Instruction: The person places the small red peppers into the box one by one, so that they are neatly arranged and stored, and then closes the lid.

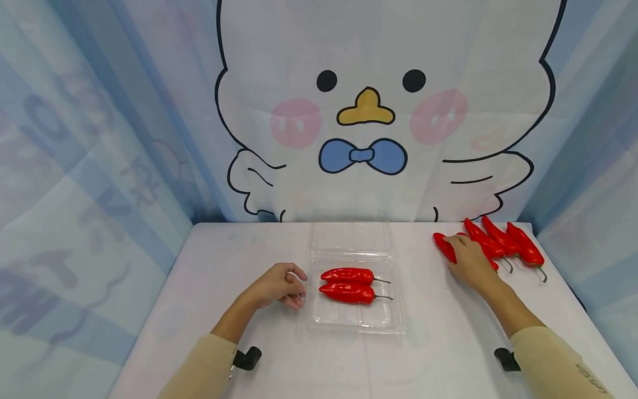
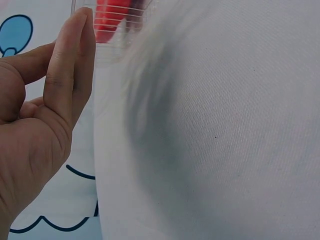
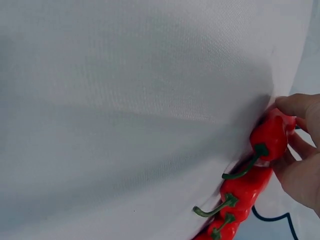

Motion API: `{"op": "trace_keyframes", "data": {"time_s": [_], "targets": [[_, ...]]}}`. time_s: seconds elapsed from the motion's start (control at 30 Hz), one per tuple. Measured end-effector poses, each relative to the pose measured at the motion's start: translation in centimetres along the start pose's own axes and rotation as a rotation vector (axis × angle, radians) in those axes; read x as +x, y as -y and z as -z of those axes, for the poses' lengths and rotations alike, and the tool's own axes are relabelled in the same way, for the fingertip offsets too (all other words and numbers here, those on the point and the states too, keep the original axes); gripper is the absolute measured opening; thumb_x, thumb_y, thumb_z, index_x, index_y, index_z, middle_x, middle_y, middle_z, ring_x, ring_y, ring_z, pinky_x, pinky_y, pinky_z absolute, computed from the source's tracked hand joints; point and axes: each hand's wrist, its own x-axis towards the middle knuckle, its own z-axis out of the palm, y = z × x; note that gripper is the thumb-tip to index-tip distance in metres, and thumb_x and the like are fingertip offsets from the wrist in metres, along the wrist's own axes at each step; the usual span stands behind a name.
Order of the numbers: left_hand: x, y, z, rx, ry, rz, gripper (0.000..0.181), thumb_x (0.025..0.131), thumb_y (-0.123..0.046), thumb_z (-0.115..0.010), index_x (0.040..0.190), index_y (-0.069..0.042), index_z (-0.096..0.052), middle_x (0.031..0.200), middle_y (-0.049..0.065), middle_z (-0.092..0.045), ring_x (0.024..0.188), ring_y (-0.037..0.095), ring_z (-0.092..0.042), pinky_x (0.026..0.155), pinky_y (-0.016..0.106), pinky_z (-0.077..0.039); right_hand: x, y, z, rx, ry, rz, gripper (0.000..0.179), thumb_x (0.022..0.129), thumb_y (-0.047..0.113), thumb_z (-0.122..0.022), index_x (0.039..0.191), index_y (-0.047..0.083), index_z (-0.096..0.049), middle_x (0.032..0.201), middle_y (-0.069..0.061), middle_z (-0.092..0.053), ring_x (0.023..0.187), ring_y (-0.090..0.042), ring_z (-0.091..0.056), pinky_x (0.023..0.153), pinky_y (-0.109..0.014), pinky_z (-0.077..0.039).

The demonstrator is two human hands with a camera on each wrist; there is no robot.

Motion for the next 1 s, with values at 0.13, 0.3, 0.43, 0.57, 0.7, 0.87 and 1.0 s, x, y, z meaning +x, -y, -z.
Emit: {"op": "trace_keyframes", "data": {"time_s": [0.13, 0.3, 0.43, 0.57, 0.7, 0.87, 1.0], "targets": [[0.0, 0.0, 0.0, -0.012, 0.004, -0.006, 0.029, 0.097, -0.002, -0.067, 0.124, 0.005, -0.057, 0.089, 0.014, -0.073, 0.065, 0.019, -0.073, 0.064, 0.034, -0.065, 0.0, 0.1, 0.2, 0.013, 0.015, -0.006, 0.078, 0.078, 0.002, -0.083, 0.146, -0.006, -0.045, 0.144, -0.036, -0.042, 0.127, -0.059, -0.041, 0.092, -0.072, -0.053], [0.0, 0.0, 0.1, -0.017, 0.008, -0.008, 0.029, 0.097, -0.002, -0.067, 0.124, 0.005, -0.057, 0.089, 0.014, -0.073, 0.065, 0.020, -0.073, 0.064, 0.034, -0.065, -0.1, 0.2, 0.2, 0.027, 0.018, -0.007, 0.076, 0.080, 0.002, -0.082, 0.146, -0.005, -0.045, 0.145, -0.036, -0.042, 0.127, -0.059, -0.041, 0.092, -0.072, -0.053], [0.0, 0.0, 0.1, -0.018, 0.009, -0.009, 0.028, 0.098, -0.002, -0.066, 0.124, 0.005, -0.057, 0.089, 0.014, -0.073, 0.065, 0.020, -0.073, 0.064, 0.034, -0.065, -0.1, 0.1, 0.1, 0.024, 0.019, -0.003, 0.076, 0.081, 0.004, -0.082, 0.146, -0.006, -0.045, 0.144, -0.037, -0.042, 0.125, -0.059, -0.042, 0.093, -0.073, -0.052], [0.0, 0.1, 0.1, -0.012, 0.005, -0.013, 0.028, 0.098, -0.002, -0.066, 0.123, 0.005, -0.057, 0.088, 0.013, -0.073, 0.064, 0.020, -0.073, 0.064, 0.034, -0.065, -0.1, 0.1, -0.1, 0.020, 0.028, -0.022, 0.079, 0.081, 0.007, -0.083, 0.148, -0.006, -0.044, 0.145, -0.037, -0.041, 0.127, -0.060, -0.043, 0.093, -0.073, -0.051], [0.0, 0.1, 0.0, -0.009, -0.001, -0.013, 0.027, 0.098, -0.002, -0.067, 0.123, 0.004, -0.058, 0.088, 0.013, -0.073, 0.065, 0.020, -0.073, 0.064, 0.035, -0.065, -0.2, 0.1, -0.3, 0.025, 0.033, -0.043, 0.081, 0.081, 0.007, -0.084, 0.149, -0.005, -0.042, 0.147, -0.038, -0.039, 0.129, -0.059, -0.042, 0.093, -0.073, -0.051], [-0.1, 0.1, 0.0, -0.011, -0.005, -0.009, 0.027, 0.098, -0.002, -0.067, 0.123, 0.004, -0.058, 0.089, 0.014, -0.072, 0.065, 0.020, -0.073, 0.064, 0.035, -0.065, -0.3, 0.1, -0.4, 0.046, 0.042, -0.058, 0.082, 0.081, 0.006, -0.083, 0.150, -0.006, -0.040, 0.148, -0.039, -0.036, 0.130, -0.060, -0.039, 0.093, -0.074, -0.050], [-0.1, 0.1, 0.0, -0.010, -0.007, -0.004, 0.027, 0.097, -0.003, -0.067, 0.122, 0.004, -0.058, 0.089, 0.014, -0.072, 0.065, 0.020, -0.073, 0.065, 0.035, -0.065, -0.5, 0.1, -0.8, 0.069, 0.022, -0.060, 0.081, 0.080, 0.003, -0.081, 0.150, -0.006, -0.040, 0.148, -0.039, -0.036, 0.131, -0.059, -0.038, 0.092, -0.075, -0.050]]}}
